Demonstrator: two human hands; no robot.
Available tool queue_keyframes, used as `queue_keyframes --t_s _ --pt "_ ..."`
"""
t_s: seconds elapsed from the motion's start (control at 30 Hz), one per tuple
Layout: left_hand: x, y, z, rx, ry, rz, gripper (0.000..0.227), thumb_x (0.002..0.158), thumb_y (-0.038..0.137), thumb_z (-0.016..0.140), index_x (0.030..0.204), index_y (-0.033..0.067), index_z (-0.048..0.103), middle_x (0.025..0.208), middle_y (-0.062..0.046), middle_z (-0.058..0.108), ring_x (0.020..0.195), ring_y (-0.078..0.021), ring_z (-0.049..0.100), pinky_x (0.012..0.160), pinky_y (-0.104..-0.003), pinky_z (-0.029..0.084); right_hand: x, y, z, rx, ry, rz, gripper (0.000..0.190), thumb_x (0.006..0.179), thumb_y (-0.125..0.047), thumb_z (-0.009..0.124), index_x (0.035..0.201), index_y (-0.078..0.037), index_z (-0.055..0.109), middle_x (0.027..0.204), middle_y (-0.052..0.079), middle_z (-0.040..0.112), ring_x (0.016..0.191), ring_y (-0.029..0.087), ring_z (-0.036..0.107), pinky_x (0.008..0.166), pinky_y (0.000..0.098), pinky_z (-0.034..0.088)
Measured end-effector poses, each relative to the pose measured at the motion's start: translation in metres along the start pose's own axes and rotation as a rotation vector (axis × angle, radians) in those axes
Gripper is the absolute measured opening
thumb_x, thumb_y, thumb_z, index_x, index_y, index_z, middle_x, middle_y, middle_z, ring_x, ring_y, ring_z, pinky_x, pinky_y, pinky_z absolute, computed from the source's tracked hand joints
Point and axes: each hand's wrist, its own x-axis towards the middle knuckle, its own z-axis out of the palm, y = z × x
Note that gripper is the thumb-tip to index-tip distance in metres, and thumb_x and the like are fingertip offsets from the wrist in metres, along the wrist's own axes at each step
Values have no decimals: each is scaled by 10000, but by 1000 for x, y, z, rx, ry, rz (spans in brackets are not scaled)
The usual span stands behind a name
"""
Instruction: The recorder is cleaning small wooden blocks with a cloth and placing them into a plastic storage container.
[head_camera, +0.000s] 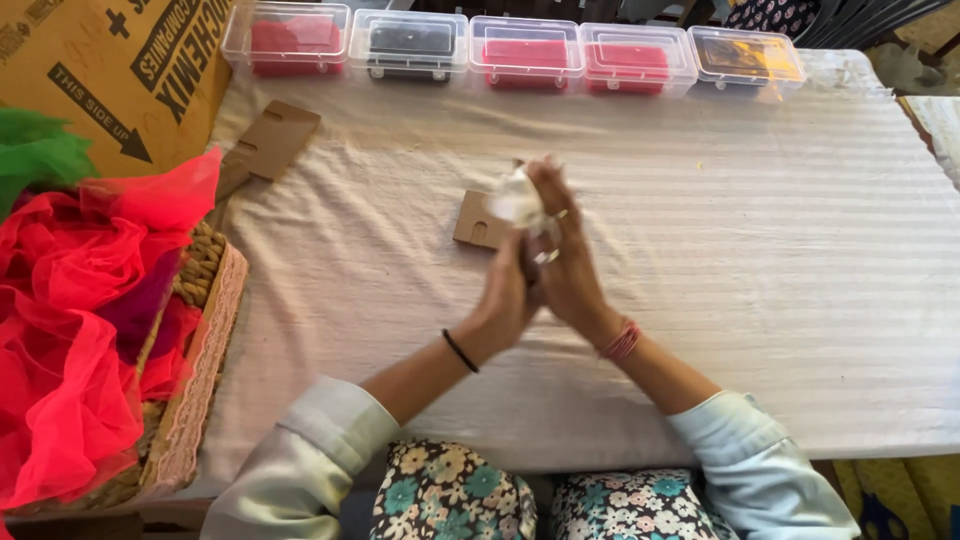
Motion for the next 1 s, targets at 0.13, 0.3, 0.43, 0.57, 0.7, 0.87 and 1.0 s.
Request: queue_keyframes --t_s 0.13,0.3,0.43,0.57,0.7,0.87,1.0 --pt "21 -31 -9 -15 -184 114 677 1081 502 263 1633 118 182 1662 -90 307 1532 -227 294 1231 -422 307 1 0 -10 192 72 141 475 1149 -176 318 1621 -124 344 1738 117 237 1617 289 271 1339 494 283" --pt "22 8 -17 -35 33 128 627 1081 455 311 1554 45 353 1484 -275 435 1358 -451 477 1019 -554 464 -14 -5 15 8 -3 -64 614 1061 20 370 1651 -125 279 1733 95 199 1618 328 165 1357 527 173" --pt "3 -2 -14 -99 -48 147 618 1055 440 299 1569 98 328 1530 -195 453 1404 -334 460 1116 -462 466 2 13 5 -50 -35 -90 648 1020 44 384 1638 -136 315 1733 59 230 1635 311 209 1368 532 115" --pt "-10 -21 4 -35 -168 -32 626 1056 467 260 1601 162 214 1623 -98 355 1513 -248 336 1209 -425 350 8 25 -21 -34 126 139 588 1114 -13 408 1659 -177 256 1742 136 206 1566 345 352 1291 458 383" --pt "6 -20 1 -46 -143 9 665 1069 498 268 1632 155 180 1659 -54 304 1526 -216 315 1223 -403 323 -12 9 -3 16 147 40 564 1147 -47 401 1662 -135 189 1739 190 200 1608 382 271 1313 457 355" --pt "-3 38 -10 -55 30 78 737 1046 551 271 1581 54 370 1399 -229 540 1211 -321 571 966 -503 526 -16 -26 15 176 -65 2 603 1070 -50 398 1644 -86 218 1719 186 214 1592 382 248 1300 477 289" --pt "-15 24 7 -125 103 72 652 1030 495 286 1559 117 335 1455 -180 509 1304 -315 543 1051 -487 518 -2 4 8 -149 -62 -125 616 1041 -9 394 1643 -118 323 1721 130 273 1627 345 249 1375 509 184"
